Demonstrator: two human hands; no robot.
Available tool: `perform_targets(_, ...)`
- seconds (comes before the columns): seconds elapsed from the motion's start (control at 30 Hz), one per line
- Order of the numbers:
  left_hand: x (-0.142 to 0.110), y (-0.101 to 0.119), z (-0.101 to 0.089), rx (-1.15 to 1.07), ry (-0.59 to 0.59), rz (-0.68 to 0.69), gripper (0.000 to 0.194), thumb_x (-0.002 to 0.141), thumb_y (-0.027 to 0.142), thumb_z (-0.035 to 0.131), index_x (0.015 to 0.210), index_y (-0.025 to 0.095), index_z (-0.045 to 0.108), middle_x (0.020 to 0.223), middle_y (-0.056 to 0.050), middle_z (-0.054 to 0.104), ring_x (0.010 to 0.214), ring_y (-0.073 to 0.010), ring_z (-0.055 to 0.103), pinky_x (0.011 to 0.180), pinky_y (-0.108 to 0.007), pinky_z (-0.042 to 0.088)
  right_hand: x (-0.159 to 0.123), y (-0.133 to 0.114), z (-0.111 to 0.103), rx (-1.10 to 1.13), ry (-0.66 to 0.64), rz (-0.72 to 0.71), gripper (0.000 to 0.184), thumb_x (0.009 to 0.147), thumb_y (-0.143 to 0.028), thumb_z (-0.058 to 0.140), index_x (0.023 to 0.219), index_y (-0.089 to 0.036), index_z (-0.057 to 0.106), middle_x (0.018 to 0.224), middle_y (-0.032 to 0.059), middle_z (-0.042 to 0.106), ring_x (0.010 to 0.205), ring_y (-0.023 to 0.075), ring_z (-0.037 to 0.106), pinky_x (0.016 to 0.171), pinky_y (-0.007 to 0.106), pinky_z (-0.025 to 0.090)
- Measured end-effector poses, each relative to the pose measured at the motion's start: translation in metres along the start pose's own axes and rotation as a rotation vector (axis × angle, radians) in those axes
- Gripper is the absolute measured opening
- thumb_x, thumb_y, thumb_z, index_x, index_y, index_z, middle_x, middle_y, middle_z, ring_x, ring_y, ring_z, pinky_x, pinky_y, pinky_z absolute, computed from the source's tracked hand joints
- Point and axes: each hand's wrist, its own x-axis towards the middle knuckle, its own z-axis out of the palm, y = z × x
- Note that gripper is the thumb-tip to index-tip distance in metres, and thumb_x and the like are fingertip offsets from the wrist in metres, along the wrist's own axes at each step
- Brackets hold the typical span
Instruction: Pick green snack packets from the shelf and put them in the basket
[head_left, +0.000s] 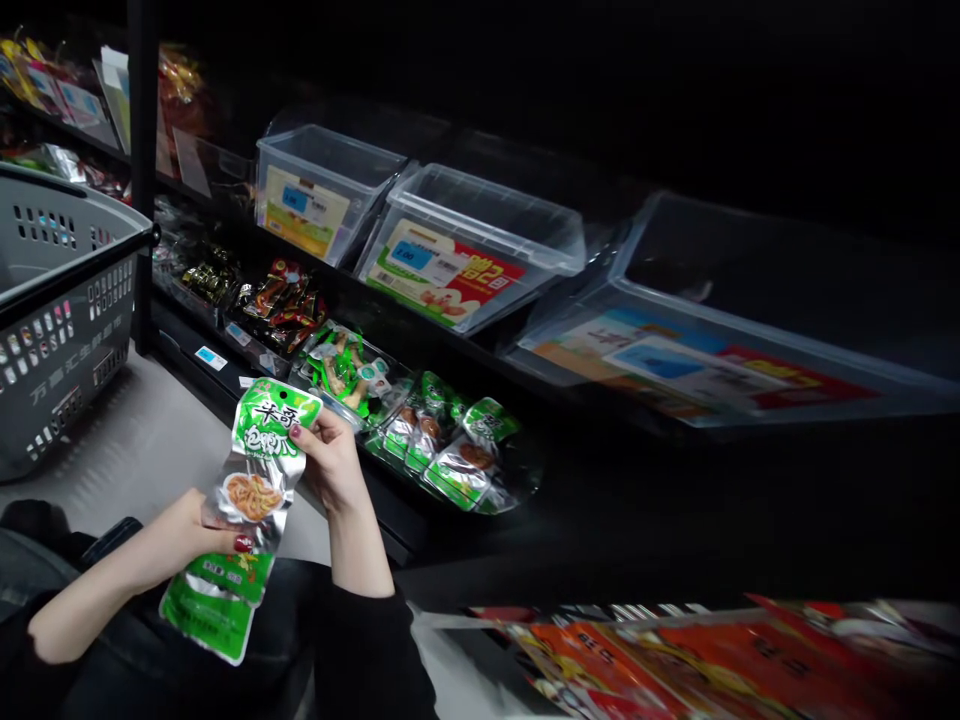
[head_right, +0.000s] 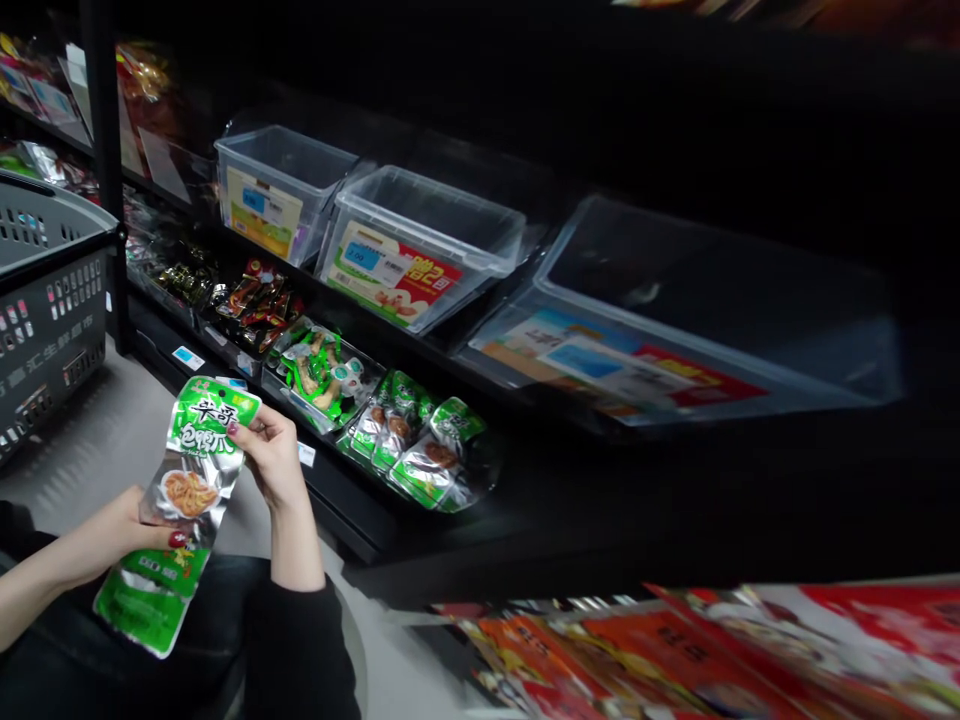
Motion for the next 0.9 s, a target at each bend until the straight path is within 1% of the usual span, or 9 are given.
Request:
perform_targets(0.13, -0.002, -0.006, -0.007, -0.002, -0.010, -0.061, 0.030, 0.059, 0.025, 0.076, 0.086, 0.013, 0.071, 0.083, -0.006, 0.074, 0.081, -0.0249, 0.066, 0.078, -0.034, 0.048, -0.001, -0.001, 0.003, 0.010, -0.008, 0.025, 0.029, 0.058, -0.032, 0.076, 0.082, -0.021, 0.065, 0.075, 0.0010, 0.069, 0.070, 0.0197, 0.064, 0.069, 0.034, 0.050)
perform_targets(0.27, -0.005, -0.019, -0.016, -0.201, -0.001, -0.161, 0.035, 0.050, 0.033, 0.078, 0.081, 0.020, 0.070, 0.078, -0.001, 0.073, 0.076, -0.0211, 0.065, 0.067, -0.029, 0.049, -0.002, 0.000, 0.010, 0.139, -0.074, 0.081, 0.030, 0.062, -0.034, 0.070, 0.087, -0.024, 0.058, 0.071, -0.0014, 0.061, 0.066, 0.0170, 0.058, 0.060, 0.030, 0.049)
perform_targets(0.33, -0.005, -0.020, -0.014, -0.245, -0.061, -0.142, 0.032, 0.057, 0.041, 0.073, 0.081, 0.020, 0.071, 0.079, -0.003, 0.073, 0.075, -0.0195, 0.065, 0.067, -0.027, 0.048, -0.004, 0.001, 0.016, 0.233, -0.121, 0.112, 0.024, 0.063, -0.031, 0.067, 0.081, -0.024, 0.053, 0.067, -0.0035, 0.053, 0.058, 0.0135, 0.051, 0.049, 0.025, 0.044)
perform_targets(0.43, -0.002, -0.016, -0.004, -0.112, -0.165, -0.051, 0.021, 0.064, 0.031, 0.071, 0.079, 0.016, 0.073, 0.080, -0.005, 0.072, 0.078, -0.0186, 0.063, 0.074, -0.026, 0.044, -0.006, 0.004, 0.027, 0.388, -0.187, 0.183, 0.017, 0.064, -0.028, 0.061, 0.071, -0.023, 0.046, 0.060, -0.0057, 0.041, 0.046, 0.0091, 0.036, 0.038, 0.019, 0.032)
perform_targets(0.53, 0.003, -0.016, 0.002, -0.027, -0.091, -0.011, 0.011, 0.060, 0.024, 0.073, 0.060, 0.014, 0.069, 0.063, -0.003, 0.068, 0.064, -0.0162, 0.059, 0.066, -0.025, 0.043, -0.004, 0.007, 0.037, 0.460, -0.189, 0.229, 0.017, 0.066, -0.035, 0.055, 0.067, -0.023, 0.045, 0.051, -0.0078, 0.030, 0.041, 0.0085, 0.027, 0.036, 0.020, 0.030)
perform_targets(0.63, 0.006, -0.018, 0.003, -0.025, 0.003, 0.004, 0.018, 0.057, 0.025, 0.074, 0.050, 0.015, 0.060, 0.057, 0.000, 0.064, 0.058, -0.0147, 0.056, 0.059, -0.024, 0.041, -0.002, 0.005, 0.036, 0.335, -0.140, 0.250, 0.020, 0.064, -0.040, 0.056, 0.072, -0.022, 0.054, 0.053, -0.0035, 0.047, 0.047, 0.0125, 0.043, 0.047, 0.027, 0.044)
perform_targets(0.73, 0.008, -0.018, 0.001, 0.137, 0.124, 0.118, 0.022, 0.060, 0.026, 0.070, 0.047, 0.016, 0.055, 0.056, 0.002, 0.059, 0.060, -0.0148, 0.053, 0.060, -0.024, 0.039, -0.001, -0.003, 0.021, 0.130, -0.045, 0.286, 0.030, 0.067, -0.047, 0.056, 0.079, -0.020, 0.061, 0.071, 0.0050, 0.065, 0.072, 0.0227, 0.061, 0.067, 0.038, 0.051)
perform_targets(0.8, 0.009, -0.017, 0.000, 0.255, 0.217, 0.165, 0.024, 0.062, 0.027, 0.067, 0.046, 0.017, 0.053, 0.057, 0.002, 0.056, 0.062, -0.0152, 0.051, 0.062, -0.025, 0.038, 0.000, -0.009, 0.009, 0.059, 0.036, 0.273, 0.044, 0.070, -0.060, 0.050, 0.082, -0.019, 0.063, 0.076, 0.0074, 0.068, 0.085, 0.0267, 0.063, 0.072, 0.041, 0.051)
perform_targets(0.9, 0.010, -0.017, -0.002, 0.351, 0.270, 0.182, 0.026, 0.063, 0.030, 0.065, 0.047, 0.017, 0.050, 0.058, 0.002, 0.054, 0.064, -0.0161, 0.050, 0.063, -0.026, 0.036, 0.000, -0.013, -0.003, 0.056, 0.108, 0.205, 0.062, 0.068, -0.074, 0.041, 0.086, -0.019, 0.064, 0.079, 0.0086, 0.070, 0.093, 0.0284, 0.063, 0.074, 0.043, 0.052)
